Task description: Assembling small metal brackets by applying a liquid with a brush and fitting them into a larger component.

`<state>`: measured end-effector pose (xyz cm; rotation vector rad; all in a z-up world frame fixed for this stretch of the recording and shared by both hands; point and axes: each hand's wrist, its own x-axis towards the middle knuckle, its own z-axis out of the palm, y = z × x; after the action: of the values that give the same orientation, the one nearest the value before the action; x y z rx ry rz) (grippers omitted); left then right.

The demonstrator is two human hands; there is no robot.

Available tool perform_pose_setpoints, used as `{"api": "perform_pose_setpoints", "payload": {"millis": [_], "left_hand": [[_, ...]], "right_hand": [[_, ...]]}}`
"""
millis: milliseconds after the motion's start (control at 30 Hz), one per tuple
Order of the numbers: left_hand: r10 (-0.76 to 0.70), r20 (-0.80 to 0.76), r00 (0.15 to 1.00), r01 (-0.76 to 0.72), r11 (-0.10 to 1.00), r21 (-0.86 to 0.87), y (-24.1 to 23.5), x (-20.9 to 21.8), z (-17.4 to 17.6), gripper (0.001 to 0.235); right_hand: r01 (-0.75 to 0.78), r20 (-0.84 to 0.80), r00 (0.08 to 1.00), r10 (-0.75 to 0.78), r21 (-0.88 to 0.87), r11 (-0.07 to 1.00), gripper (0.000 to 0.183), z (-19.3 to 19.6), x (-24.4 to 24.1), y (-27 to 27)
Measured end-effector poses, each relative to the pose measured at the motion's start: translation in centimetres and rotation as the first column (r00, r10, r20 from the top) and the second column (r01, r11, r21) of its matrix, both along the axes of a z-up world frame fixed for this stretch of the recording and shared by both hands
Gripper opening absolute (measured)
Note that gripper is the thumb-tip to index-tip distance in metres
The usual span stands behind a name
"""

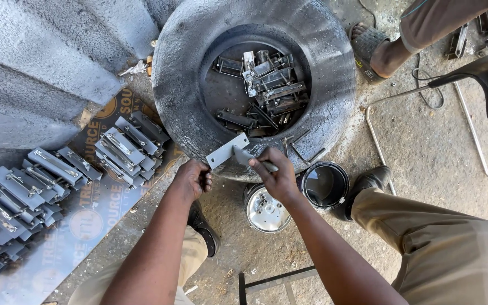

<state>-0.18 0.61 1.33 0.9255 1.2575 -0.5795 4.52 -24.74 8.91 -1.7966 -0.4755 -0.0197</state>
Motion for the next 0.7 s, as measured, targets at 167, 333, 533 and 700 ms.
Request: {"api": "perform_pose_setpoints", "payload": {"millis": [167, 333, 533, 700], "left_hand": [[0.003, 0.008, 1.0, -0.003, 1.0, 0.004, 0.1, 0.0, -0.3, 0.016], [0.009, 0.007, 1.0, -0.009, 1.0, 0.01, 0.2, -0.3, -0.7, 0.015], [0.017, -0.009, 1.0, -0.017, 1.0, 0.02, 0.1, 0.4, -0.3, 0.015], [0.003, -0.007, 1.0, -0.003, 1.0, 0.015, -0.1, 0.2, -0.1, 0.015]], "right_hand": [[0.359, -0.295, 0.89, -0.347, -0.013, 0.933, 0.022, 0.0, 0.1, 0.0], [0.568, -0.452, 0.724, -0.522, -0.041, 0.822, 0.025, 0.3, 0.3, 0.4], [0.584, -0.555, 0.678, -0.483, 0.007, 0.812, 0.027, 0.5, -0.4, 0.7], [0.549, -0.649, 0.654, -0.388, 0.055, 0.834, 0.026, -2.0, -0.2, 0.2]]}}
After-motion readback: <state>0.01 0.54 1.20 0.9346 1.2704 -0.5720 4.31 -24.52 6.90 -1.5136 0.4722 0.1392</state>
